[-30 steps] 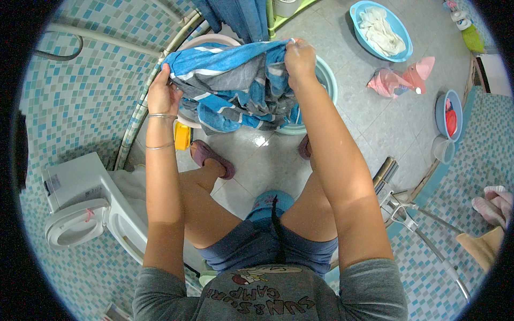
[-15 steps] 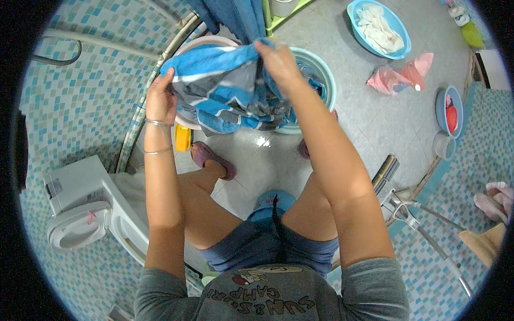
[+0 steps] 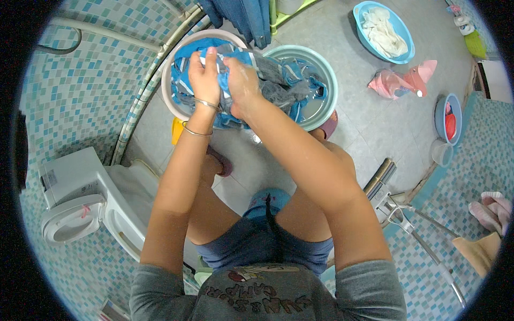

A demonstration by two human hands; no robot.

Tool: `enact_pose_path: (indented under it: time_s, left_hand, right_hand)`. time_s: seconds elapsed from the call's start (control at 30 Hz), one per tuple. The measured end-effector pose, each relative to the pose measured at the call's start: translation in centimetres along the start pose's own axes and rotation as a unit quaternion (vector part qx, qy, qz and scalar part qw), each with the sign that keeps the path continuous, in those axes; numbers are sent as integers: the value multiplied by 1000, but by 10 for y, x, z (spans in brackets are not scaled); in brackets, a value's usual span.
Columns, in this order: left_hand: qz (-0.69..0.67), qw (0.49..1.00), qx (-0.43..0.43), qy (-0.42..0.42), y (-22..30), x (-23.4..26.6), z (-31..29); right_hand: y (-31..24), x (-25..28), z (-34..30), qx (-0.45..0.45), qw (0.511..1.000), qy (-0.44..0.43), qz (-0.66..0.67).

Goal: The person sits on a small stool in a bathroom and hand-washes a blue and grey patterned cloth in a white basin filled with water. They repeatedly scrub, wring, and rinse the cloth, occasionally applying soap from a yellow container.

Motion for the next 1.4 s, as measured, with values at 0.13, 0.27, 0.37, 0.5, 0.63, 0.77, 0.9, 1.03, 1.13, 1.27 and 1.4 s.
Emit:
enact_pose_path:
  time_s: [0.13, 0.27, 0.37, 0.5, 0.63, 0.77, 0.9, 1.03, 1.13, 1.27, 1.4]
  left_hand:
    - [195, 923, -332, 18, 42, -24, -51]
    - [79, 982, -168, -46, 25, -13, -23]
    - [75, 993, -81, -41, 21, -5, -12]
    - [112, 956, -268, -46, 56, -17, -58]
    - [25, 998, -54, -15, 5, 25, 12]
    - [-75, 952, -61, -292, 24, 13, -1]
    - [-19, 898, 13, -439, 21, 12, -9]
    - [-198, 930, 225, -214, 8, 33, 15]
    - [-357, 893, 246, -118, 15, 53, 25]
    - [-459, 847, 212, -164, 40, 56, 18]
    - [-468, 850, 212, -118, 53, 64, 3]
  right_hand:
    - [-16, 25, 21, -69, 997, 24, 21]
    - [-2, 5, 1, -36, 995, -33, 83]
    - [0, 5, 5, -56, 989, -79, 113]
    - [-31, 11, 1, 0, 1000, 20, -18]
    - [-35, -10, -27, 55, 992, -58, -96]
    - [-51, -1, -25, 135, 981, -106, -86]
    - [-51, -2, -20, 223, 953, -121, -166]
    - [-62, 24, -21, 300, 833, 8, -464]
    - [-55, 37, -19, 127, 712, -115, -681]
    - [22, 68, 3, 227, 600, -17, -767]
    - [22, 49, 10, 269, 622, -23, -735]
Point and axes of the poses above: each hand's wrist, its own z-axis towards the middle knuckle, its own x-axis out of the back of the hand, y = z × x, the point moved 3 cm from there along z, towards the middle knuckle, and after that the axes turned 5 degrees about -x, right-handed, at the moved point
